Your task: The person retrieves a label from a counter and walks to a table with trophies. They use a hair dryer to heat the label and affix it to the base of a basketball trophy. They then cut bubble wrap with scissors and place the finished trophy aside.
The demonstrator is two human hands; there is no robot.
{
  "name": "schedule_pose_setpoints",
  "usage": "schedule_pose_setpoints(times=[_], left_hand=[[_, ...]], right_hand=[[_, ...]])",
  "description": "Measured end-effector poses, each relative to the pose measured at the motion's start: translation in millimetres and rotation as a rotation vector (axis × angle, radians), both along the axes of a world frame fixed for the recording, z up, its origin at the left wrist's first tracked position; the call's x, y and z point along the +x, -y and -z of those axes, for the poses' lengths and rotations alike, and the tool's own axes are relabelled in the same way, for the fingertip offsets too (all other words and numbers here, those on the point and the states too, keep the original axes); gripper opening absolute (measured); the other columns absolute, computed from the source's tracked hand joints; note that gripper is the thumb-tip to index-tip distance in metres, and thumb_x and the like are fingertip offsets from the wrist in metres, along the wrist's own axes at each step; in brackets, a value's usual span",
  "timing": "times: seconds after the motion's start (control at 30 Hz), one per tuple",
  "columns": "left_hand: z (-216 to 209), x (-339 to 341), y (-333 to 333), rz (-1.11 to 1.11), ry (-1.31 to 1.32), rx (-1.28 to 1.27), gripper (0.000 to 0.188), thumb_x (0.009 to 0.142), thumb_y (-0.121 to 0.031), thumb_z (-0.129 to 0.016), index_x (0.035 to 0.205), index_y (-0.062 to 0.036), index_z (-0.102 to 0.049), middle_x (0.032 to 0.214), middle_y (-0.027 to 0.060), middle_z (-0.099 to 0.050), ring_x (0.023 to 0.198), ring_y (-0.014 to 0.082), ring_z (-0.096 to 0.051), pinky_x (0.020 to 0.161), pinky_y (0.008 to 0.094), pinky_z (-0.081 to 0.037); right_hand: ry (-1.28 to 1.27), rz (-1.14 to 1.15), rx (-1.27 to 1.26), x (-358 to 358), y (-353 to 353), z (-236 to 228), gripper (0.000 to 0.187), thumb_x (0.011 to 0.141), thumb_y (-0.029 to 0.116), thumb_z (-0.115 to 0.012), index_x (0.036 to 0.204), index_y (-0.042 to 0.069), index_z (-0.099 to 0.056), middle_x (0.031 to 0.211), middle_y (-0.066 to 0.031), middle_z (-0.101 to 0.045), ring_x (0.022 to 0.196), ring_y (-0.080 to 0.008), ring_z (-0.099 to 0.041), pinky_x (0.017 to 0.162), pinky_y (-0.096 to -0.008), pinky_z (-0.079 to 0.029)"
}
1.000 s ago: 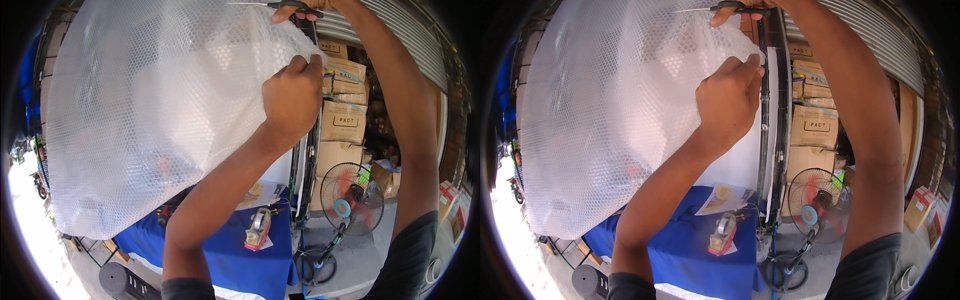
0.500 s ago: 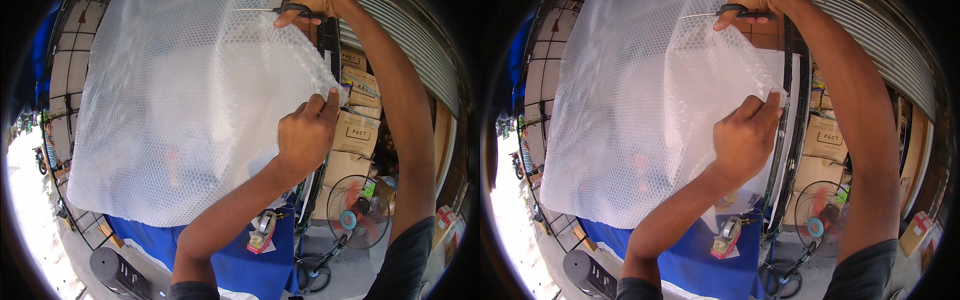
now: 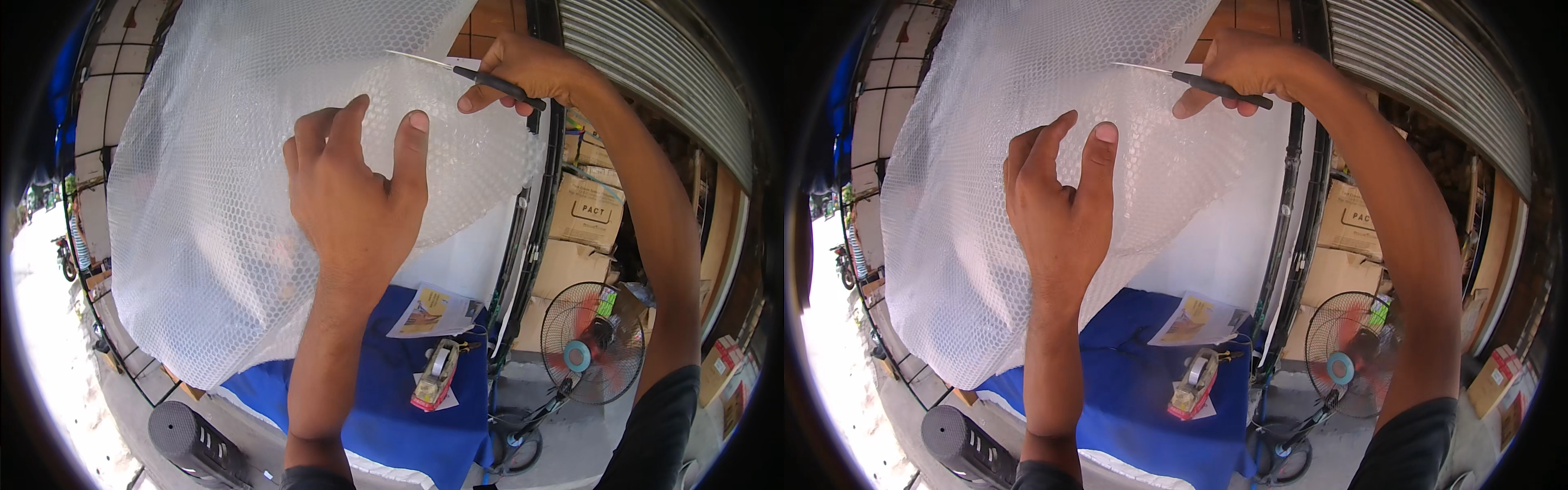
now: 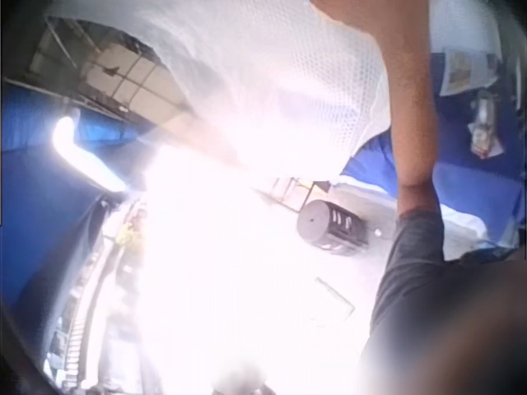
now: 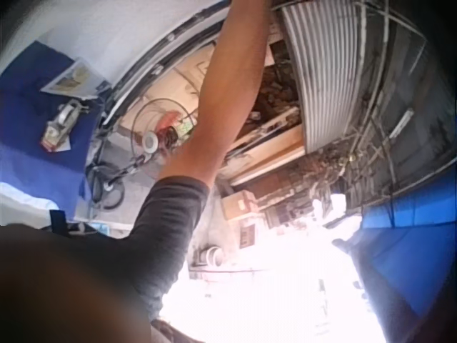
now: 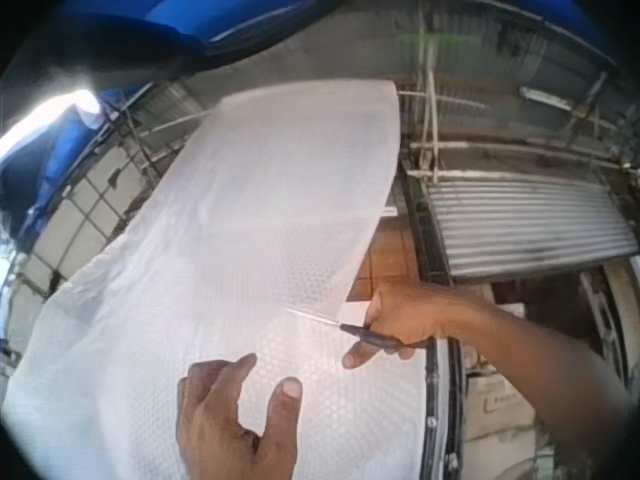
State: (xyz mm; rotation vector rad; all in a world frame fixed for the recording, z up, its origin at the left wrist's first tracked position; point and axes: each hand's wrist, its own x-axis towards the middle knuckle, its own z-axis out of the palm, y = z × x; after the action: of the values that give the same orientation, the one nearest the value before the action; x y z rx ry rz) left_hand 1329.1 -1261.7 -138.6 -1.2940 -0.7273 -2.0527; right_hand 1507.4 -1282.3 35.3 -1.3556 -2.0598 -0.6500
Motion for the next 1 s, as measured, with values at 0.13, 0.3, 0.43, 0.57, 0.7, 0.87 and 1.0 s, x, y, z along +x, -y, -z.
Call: schedule_pose_setpoints(times=[0.13,0.3,0.43,0.57,0.7,0.87,1.0], left_hand=[[-38.8,-5.4,-44.1,-0.330,0.076,-0.230,0.069,0.078,-0.052,-0.080,0.121,0.0011,-0.067,0.119,0.0165,-0.060,0.111,0.0341,-0.057,0.085,0.0461,-0.049],[-37.3,6.0,-89.2,-0.319,0.044,-0.317,0.058,0.075,-0.044,-0.084,0.115,-0.0047,-0.071,0.108,0.0109,-0.065,0.100,0.0270,-0.062,0.080,0.0421,-0.048],[-29.0,6.0,-113.7,-0.378,0.092,-0.126,0.019,0.077,-0.025,-0.081,0.086,-0.0105,-0.073,0.085,0.0018,-0.065,0.081,0.0216,-0.059,0.070,0.0393,-0.042],[-22.4,5.3,-121.0,-0.357,0.099,-0.028,0.008,0.078,-0.019,-0.078,0.078,-0.0125,-0.073,0.081,-0.0008,-0.065,0.077,0.0208,-0.058,0.069,0.0392,-0.041],[-15.4,15.2,-115.3,-0.272,0.091,0.012,0.006,0.080,-0.017,-0.077,0.079,-0.0125,-0.073,0.082,-0.0012,-0.065,0.079,0.0207,-0.058,0.071,0.0391,-0.040],[-9.5,19.6,-109.6,-0.172,0.123,-0.079,0.010,0.085,-0.020,-0.075,0.092,-0.0126,-0.076,0.086,-0.0006,-0.065,0.086,0.0225,-0.060,0.076,0.0396,-0.040],[0.1,14.4,-111.7,-0.074,0.167,-0.071,0.010,0.085,-0.020,-0.075,0.093,-0.0132,-0.076,0.090,-0.0011,-0.066,0.085,0.0224,-0.059,0.076,0.0386,-0.039]], right_hand=[[-0.013,-0.031,-0.126,3.2,-15.8,13.8,0.043,0.066,0.037,-0.093,0.065,0.002,-0.068,0.050,-0.0007,-0.053,0.038,-0.0080,-0.049,0.039,-0.0224,-0.035],[-0.051,-0.074,-0.246,-5.4,-30.5,30.8,0.042,0.068,0.035,-0.092,0.066,0.002,-0.066,0.051,0.0009,-0.050,0.039,-0.0088,-0.046,0.040,-0.0251,-0.034],[-0.077,-0.048,-0.266,-3.7,-35.9,41.3,0.043,0.065,0.037,-0.092,0.067,0.003,-0.066,0.054,-0.0010,-0.051,0.044,-0.0107,-0.050,0.043,-0.0246,-0.037],[-0.023,0.041,-0.187,-5.5,-40.1,44.7,0.051,0.059,0.047,-0.092,0.065,0.005,-0.064,0.052,-0.0008,-0.047,0.046,-0.0141,-0.049,0.045,-0.0287,-0.037],[-0.011,0.090,-0.202,-19.7,-42.9,42.2,0.057,0.059,0.055,-0.090,0.061,0.007,-0.059,0.050,-0.0003,-0.042,0.047,-0.0157,-0.047,0.047,-0.0320,-0.034],[0.009,0.034,-0.161,-39.4,-41.1,43.5,0.058,0.061,0.054,-0.089,0.056,0.009,-0.054,0.045,-0.0008,-0.040,0.039,-0.0128,-0.040,0.043,-0.0300,-0.026],[0.036,0.024,-0.156,-42.6,-41.4,48.6,0.054,0.065,0.049,-0.089,0.056,0.009,-0.055,0.046,0.0006,-0.044,0.038,-0.0101,-0.043,0.040,-0.0280,-0.027]])
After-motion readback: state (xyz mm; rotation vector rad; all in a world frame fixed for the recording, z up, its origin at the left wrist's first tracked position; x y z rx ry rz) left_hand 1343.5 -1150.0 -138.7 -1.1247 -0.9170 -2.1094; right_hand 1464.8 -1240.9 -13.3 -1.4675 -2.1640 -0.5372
